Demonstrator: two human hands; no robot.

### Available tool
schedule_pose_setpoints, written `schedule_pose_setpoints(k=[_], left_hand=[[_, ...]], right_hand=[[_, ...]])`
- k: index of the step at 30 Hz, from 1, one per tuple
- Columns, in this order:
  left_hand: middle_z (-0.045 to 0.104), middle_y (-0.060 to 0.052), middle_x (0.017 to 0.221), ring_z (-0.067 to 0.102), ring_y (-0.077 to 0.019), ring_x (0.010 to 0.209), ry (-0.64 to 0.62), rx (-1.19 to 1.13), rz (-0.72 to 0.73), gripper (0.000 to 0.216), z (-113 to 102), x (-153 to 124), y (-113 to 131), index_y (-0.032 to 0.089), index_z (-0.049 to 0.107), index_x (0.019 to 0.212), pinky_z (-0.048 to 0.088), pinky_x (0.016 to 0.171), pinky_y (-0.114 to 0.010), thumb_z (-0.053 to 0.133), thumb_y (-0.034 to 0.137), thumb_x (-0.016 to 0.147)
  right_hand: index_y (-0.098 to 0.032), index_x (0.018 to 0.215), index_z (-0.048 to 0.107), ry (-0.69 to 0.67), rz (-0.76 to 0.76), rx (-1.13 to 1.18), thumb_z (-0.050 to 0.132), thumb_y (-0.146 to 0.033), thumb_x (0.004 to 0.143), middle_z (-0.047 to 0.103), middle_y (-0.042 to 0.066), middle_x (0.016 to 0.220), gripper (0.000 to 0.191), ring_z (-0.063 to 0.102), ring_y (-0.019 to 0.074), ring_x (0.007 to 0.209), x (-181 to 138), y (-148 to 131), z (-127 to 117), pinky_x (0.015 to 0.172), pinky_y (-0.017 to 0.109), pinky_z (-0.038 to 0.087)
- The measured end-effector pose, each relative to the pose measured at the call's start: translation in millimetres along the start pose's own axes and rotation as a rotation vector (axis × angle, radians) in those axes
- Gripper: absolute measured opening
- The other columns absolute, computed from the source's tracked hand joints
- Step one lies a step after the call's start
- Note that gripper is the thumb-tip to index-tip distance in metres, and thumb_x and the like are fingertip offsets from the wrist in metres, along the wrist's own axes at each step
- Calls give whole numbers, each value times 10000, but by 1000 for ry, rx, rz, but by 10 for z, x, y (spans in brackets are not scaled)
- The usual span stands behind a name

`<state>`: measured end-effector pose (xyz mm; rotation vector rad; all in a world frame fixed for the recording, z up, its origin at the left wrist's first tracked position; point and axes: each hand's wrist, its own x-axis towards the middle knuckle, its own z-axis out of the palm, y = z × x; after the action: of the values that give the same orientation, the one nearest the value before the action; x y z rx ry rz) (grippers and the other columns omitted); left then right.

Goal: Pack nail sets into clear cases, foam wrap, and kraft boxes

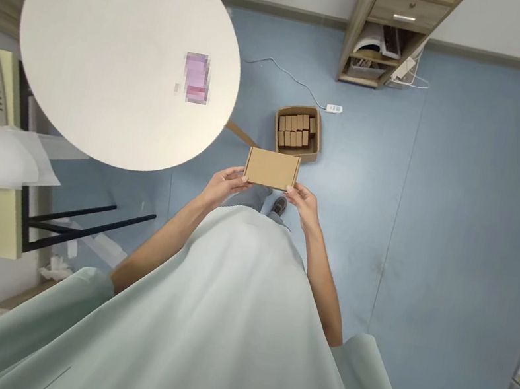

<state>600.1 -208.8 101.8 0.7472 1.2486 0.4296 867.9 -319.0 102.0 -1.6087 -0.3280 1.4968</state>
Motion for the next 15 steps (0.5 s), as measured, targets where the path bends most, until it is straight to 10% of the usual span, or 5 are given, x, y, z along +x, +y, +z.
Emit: schedule_pose_setpoints(k=[15], left_hand=[[867,-135,1233,812,-293,1210,-67,202,-223,339,797,1565,367,165,785,1161,587,1210,-476,825,274,843]], right_hand=[[-264,1093,650,145,54,-505,922,-603,870,837,-1,1002,489,841,210,843,1011,-799,-149,888,360,654]])
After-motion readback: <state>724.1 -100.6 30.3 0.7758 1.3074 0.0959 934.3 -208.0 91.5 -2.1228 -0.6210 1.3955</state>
